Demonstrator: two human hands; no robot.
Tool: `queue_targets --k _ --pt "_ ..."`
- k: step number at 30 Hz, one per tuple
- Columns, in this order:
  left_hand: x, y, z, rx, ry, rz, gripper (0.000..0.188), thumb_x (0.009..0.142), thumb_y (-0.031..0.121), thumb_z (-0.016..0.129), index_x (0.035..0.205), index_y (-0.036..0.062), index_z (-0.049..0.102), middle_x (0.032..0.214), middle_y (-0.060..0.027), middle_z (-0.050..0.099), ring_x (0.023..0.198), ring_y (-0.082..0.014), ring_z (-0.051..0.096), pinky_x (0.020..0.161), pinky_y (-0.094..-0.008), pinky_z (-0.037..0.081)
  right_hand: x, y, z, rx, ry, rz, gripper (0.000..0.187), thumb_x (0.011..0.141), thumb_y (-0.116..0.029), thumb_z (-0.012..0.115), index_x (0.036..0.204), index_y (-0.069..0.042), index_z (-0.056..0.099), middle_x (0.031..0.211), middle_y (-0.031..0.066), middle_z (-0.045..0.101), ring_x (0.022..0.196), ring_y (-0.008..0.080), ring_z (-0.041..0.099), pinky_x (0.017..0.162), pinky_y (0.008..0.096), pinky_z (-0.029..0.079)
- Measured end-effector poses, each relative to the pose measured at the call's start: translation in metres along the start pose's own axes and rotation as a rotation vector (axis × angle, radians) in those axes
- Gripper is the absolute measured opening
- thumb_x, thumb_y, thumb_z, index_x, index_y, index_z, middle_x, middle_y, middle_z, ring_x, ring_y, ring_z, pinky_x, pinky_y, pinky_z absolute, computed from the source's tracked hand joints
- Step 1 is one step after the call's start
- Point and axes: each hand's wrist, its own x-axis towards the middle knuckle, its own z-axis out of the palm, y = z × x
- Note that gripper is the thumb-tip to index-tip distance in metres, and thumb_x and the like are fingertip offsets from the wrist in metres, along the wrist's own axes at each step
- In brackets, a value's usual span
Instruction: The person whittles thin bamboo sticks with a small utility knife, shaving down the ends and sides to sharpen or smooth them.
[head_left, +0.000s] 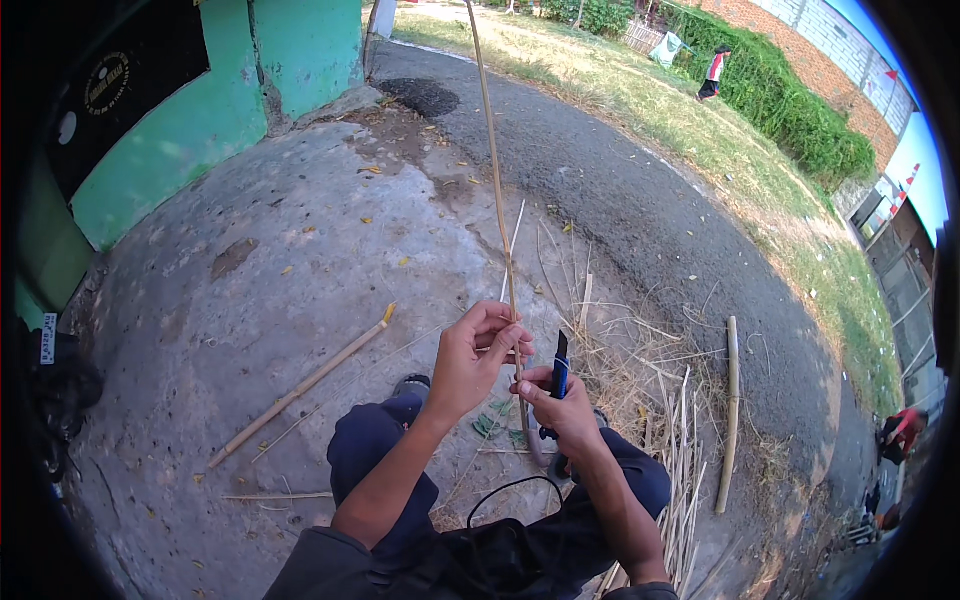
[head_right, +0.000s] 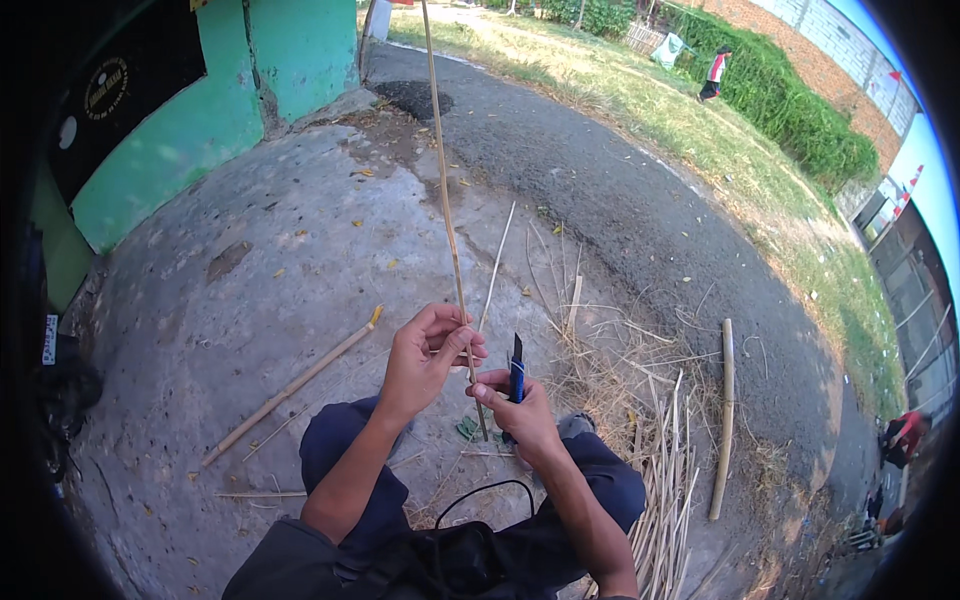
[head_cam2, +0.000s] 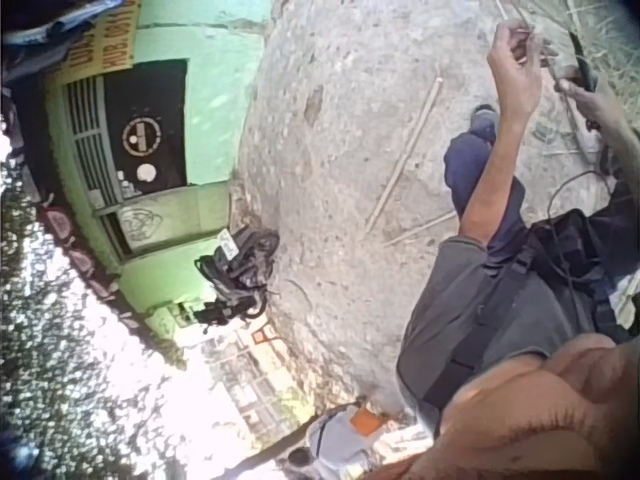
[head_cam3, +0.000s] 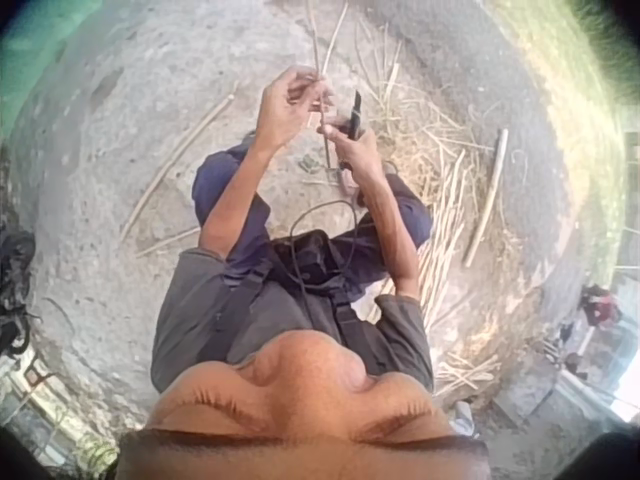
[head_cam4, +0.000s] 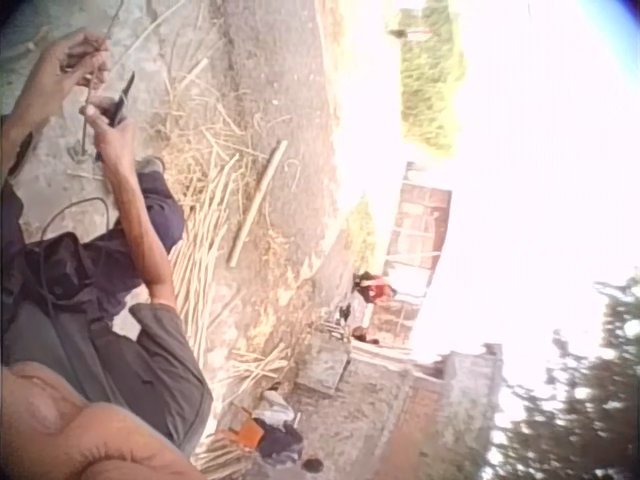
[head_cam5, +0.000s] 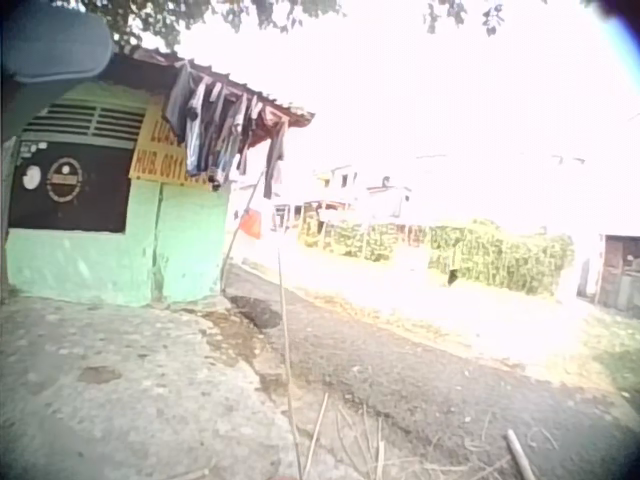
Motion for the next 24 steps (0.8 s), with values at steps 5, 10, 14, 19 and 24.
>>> queue_targets --k 5,10,14,19,24 --pt "-0.001 -0.004 -0.004 -0.050 -0.045 -0.013 0.027 0.106 0.010 0.067 0.129 -0.0043 0.063 0.103 -0.0123 0.074 0.090 -0.0184 0.076 0.081 -0.0333 0.065 -0.003 0.000 0.008 -0.055 0.015 -0.133 0.022 0.097 -0.014 0.079 0.115 -0.004 0.071 0.098 0.0085 0.078 0.052 -0.0003 0.038 0.048 0.0217 0.028" --pt "-0.008 0.007 -0.004 -0.094 -0.146 -0.112 0.027 0.106 0.009 0.066 0.130 -0.0043 0.065 0.100 -0.0110 0.075 0.085 -0.0168 0.075 0.078 -0.0312 0.063 -0.008 -0.023 -0.003 0.013 0.272 -0.371 0.025 0.104 -0.022 0.069 0.120 -0.002 0.070 0.110 0.0073 0.078 0.056 0.0003 0.042 0.050 0.0218 0.030" --pt "-0.015 0.011 0.001 -0.062 -0.300 -0.206 0.026 0.107 0.006 0.063 0.131 -0.0042 0.066 0.101 -0.0117 0.076 0.085 -0.0159 0.075 0.078 -0.0309 0.063 -0.006 -0.047 -0.021 -0.027 0.370 -0.557 0.033 0.104 -0.021 0.070 0.130 -0.002 0.069 0.117 0.0104 0.079 0.055 -0.0007 0.039 0.049 0.0216 0.029" --pt "-0.021 0.005 0.009 -0.052 -0.489 -0.303 0.027 0.109 0.004 0.059 0.133 -0.0062 0.065 0.105 -0.0122 0.075 0.090 -0.0158 0.075 0.083 -0.0314 0.063 -0.002 -0.065 -0.026 -0.113 0.331 -0.525 0.039 0.100 -0.017 0.075 0.135 0.001 0.068 0.119 0.0137 0.078 0.088 0.0110 0.071 0.077 0.0248 0.056" --pt "-0.024 -0.004 0.025 -0.092 -0.570 -0.315 0.028 0.111 0.008 0.055 0.134 -0.0057 0.064 0.102 -0.0093 0.072 0.083 -0.0131 0.070 0.078 -0.0275 0.060 -0.001 -0.058 -0.032 -0.038 0.343 -0.501 0.041 0.093 -0.009 0.083 0.128 0.006 0.069 0.110 0.0133 0.078 0.103 0.0178 0.074 0.094 0.0323 0.057"
